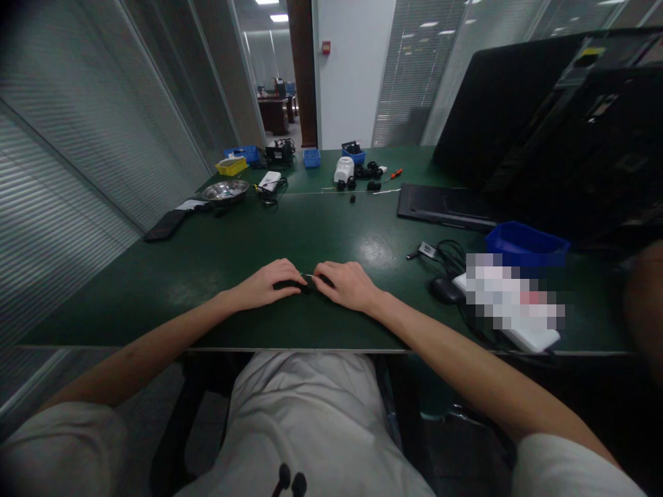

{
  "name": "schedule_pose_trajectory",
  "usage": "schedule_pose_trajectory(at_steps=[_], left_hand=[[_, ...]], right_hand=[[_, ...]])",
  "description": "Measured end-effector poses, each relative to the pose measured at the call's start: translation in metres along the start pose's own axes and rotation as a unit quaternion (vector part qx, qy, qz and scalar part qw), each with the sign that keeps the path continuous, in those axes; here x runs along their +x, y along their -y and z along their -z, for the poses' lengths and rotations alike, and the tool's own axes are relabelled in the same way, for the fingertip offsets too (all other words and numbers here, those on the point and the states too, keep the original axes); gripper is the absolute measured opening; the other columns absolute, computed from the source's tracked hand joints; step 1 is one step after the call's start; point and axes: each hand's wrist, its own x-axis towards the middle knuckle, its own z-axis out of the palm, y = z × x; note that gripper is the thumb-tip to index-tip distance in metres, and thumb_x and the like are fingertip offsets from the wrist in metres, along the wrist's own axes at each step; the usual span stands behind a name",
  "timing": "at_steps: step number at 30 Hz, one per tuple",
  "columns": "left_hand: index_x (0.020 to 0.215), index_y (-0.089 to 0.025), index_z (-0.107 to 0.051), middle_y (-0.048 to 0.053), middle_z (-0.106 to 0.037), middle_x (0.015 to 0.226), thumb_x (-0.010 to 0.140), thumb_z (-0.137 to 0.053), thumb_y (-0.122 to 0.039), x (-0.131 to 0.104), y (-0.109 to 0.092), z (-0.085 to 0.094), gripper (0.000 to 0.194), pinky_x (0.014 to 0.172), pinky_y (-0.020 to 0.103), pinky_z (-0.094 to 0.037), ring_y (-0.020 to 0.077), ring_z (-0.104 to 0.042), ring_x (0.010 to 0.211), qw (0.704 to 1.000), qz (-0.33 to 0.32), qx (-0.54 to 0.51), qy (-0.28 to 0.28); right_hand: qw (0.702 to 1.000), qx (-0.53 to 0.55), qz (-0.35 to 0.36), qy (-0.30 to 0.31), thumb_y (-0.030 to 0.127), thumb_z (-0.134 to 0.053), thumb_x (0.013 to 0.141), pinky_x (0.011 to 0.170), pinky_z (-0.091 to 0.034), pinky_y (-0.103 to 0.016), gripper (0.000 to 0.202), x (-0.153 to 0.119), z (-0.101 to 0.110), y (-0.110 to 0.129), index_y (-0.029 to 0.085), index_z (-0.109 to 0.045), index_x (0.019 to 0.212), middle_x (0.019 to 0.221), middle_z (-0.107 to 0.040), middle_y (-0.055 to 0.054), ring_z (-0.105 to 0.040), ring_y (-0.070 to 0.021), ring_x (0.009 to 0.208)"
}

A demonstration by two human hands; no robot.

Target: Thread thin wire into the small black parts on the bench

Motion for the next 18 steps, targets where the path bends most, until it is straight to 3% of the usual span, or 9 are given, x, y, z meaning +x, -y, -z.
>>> schedule_pose_trajectory(at_steps=[9, 18], left_hand=[[0.114, -0.018, -0.07, 0.011, -0.069, 0.121, 0.096, -0.062, -0.024, -0.002, 0.011, 0.003, 0.021, 0.105, 0.041, -0.047, 0.0243, -0.062, 0.116, 0.998, 0.044, 0.033, -0.019], [0.116, -0.019, -0.071, 0.009, -0.071, 0.111, 0.102, -0.058, -0.035, -0.007, 0.016, 0.002, 0.025, 0.095, 0.035, -0.051, 0.022, -0.066, 0.105, 0.995, 0.07, 0.063, -0.008]], right_hand=[[1.0, -0.001, 0.005, 0.011, 0.04, -0.044, 0.107, 0.066, -0.033, -0.027, 0.028, 0.0, 0.001, 0.001, 0.021, -0.065, 0.107, 0.095, -0.072, -0.004, -0.063, -0.0153, 0.076], [1.0, 0.006, 0.005, 0.011, 0.039, -0.044, 0.107, 0.068, -0.034, -0.026, 0.027, -0.001, 0.002, 0.002, 0.021, -0.065, 0.107, 0.095, -0.072, -0.004, -0.064, -0.0156, 0.077]])
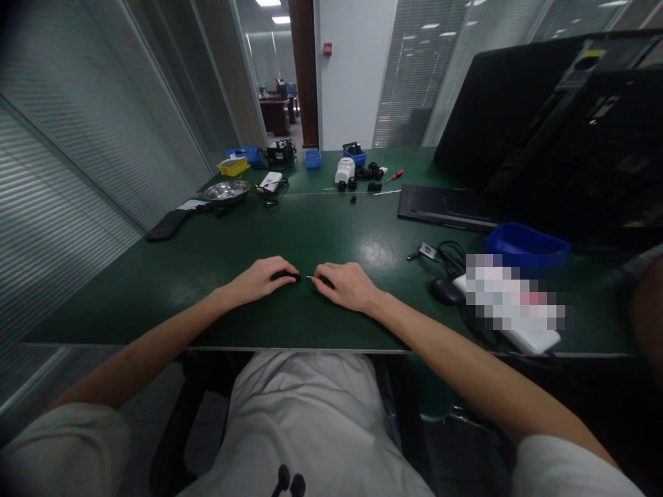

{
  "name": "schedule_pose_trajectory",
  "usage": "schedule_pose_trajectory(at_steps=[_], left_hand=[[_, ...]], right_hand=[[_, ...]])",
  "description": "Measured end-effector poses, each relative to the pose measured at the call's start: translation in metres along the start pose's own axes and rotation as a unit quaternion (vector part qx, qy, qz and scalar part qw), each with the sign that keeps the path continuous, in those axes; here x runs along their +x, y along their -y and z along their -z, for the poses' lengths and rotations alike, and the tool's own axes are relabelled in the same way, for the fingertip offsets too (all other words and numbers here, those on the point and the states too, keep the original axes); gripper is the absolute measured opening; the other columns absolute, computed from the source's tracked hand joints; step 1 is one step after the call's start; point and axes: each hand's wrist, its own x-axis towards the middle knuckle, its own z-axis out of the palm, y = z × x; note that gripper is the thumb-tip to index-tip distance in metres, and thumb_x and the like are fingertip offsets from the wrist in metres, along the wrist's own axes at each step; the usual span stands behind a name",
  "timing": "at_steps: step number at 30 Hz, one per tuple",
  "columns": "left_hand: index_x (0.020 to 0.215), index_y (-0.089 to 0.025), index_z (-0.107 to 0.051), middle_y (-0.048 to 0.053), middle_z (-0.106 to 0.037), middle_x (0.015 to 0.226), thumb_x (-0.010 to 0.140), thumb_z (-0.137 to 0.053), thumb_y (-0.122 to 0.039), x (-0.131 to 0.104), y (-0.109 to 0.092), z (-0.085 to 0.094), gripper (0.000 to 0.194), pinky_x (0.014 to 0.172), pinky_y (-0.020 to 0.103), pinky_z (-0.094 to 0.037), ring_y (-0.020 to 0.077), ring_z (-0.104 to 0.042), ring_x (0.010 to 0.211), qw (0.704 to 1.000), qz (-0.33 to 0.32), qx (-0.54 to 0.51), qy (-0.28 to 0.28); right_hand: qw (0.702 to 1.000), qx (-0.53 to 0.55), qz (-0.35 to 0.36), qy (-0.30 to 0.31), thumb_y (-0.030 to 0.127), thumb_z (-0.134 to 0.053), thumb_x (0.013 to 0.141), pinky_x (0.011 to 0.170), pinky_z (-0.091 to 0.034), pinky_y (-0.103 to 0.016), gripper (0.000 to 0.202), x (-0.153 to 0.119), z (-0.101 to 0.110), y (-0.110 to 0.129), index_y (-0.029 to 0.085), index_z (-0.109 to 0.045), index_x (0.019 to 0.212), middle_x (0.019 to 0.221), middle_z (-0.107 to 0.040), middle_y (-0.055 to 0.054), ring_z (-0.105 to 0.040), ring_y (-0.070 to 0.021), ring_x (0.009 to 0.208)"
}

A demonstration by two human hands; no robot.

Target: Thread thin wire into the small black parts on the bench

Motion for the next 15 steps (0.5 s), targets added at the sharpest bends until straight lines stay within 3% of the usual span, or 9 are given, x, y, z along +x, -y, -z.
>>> schedule_pose_trajectory(at_steps=[4, 6, 8, 10, 12, 15], left_hand=[[0.121, -0.02, -0.071, 0.009, -0.071, 0.118, 0.101, -0.057, -0.037, -0.003, 0.025, 0.016, 0.029, 0.099, 0.038, -0.051, 0.0233, -0.065, 0.111, 0.999, 0.042, 0.027, -0.008], [0.123, -0.02, -0.071, 0.009, -0.071, 0.122, 0.099, -0.06, -0.037, -0.01, 0.049, 0.036, 0.031, 0.1, 0.038, -0.051, 0.0245, -0.065, 0.112, 0.993, 0.096, 0.046, -0.044], [0.124, -0.019, -0.071, 0.01, -0.072, 0.122, 0.096, -0.064, -0.036, -0.025, 0.078, 0.065, 0.034, 0.097, 0.036, -0.051, 0.0243, -0.067, 0.107, 0.973, 0.185, 0.065, -0.118], [0.123, -0.016, -0.072, 0.009, -0.073, 0.117, 0.094, -0.067, -0.035, -0.052, 0.109, 0.1, 0.035, 0.094, 0.033, -0.051, 0.0217, -0.067, 0.1, 0.928, 0.293, 0.091, -0.209], [0.123, -0.014, -0.073, 0.007, -0.074, 0.109, 0.093, -0.069, -0.033, -0.09, 0.137, 0.132, 0.036, 0.091, 0.031, -0.051, 0.0184, -0.065, 0.093, 0.861, 0.405, 0.127, -0.281], [0.12, -0.012, -0.075, 0.005, -0.073, 0.098, 0.089, -0.073, -0.029, -0.154, 0.167, 0.166, 0.036, 0.084, 0.029, -0.05, 0.0164, -0.061, 0.083, 0.754, 0.553, 0.152, -0.319]], right_hand=[[1.0, 0.005, 0.001, -0.001, 0.039, -0.045, 0.106, 0.067, -0.035, -0.026, 0.026, -0.001, -0.001, -0.002, 0.022, -0.065, 0.107, 0.096, -0.072, -0.004, -0.064, -0.0154, 0.077], [1.0, 0.01, 0.003, -0.003, 0.04, -0.046, 0.106, 0.067, -0.034, -0.026, 0.026, -0.001, -0.001, -0.004, 0.022, -0.065, 0.107, 0.095, -0.072, -0.004, -0.064, -0.0153, 0.076], [1.0, 0.012, 0.003, -0.006, 0.04, -0.046, 0.106, 0.066, -0.034, -0.027, 0.026, -0.001, -0.002, -0.005, 0.022, -0.065, 0.106, 0.094, -0.072, -0.004, -0.064, -0.0154, 0.076], [1.0, 0.013, 0.003, -0.008, 0.041, -0.046, 0.106, 0.066, -0.035, -0.027, 0.026, -0.001, -0.002, -0.006, 0.022, -0.065, 0.106, 0.094, -0.073, -0.004, -0.064, -0.0155, 0.075], [1.0, 0.014, 0.003, -0.006, 0.041, -0.046, 0.106, 0.066, -0.035, -0.027, 0.026, -0.001, -0.001, -0.005, 0.022, -0.065, 0.106, 0.094, -0.073, -0.003, -0.064, -0.0152, 0.075], [1.0, 0.01, 0.002, -0.005, 0.041, -0.046, 0.106, 0.065, -0.034, -0.027, 0.026, -0.001, 0.0, -0.004, 0.022, -0.065, 0.105, 0.094, -0.073, -0.003, -0.063, -0.0144, 0.072]])
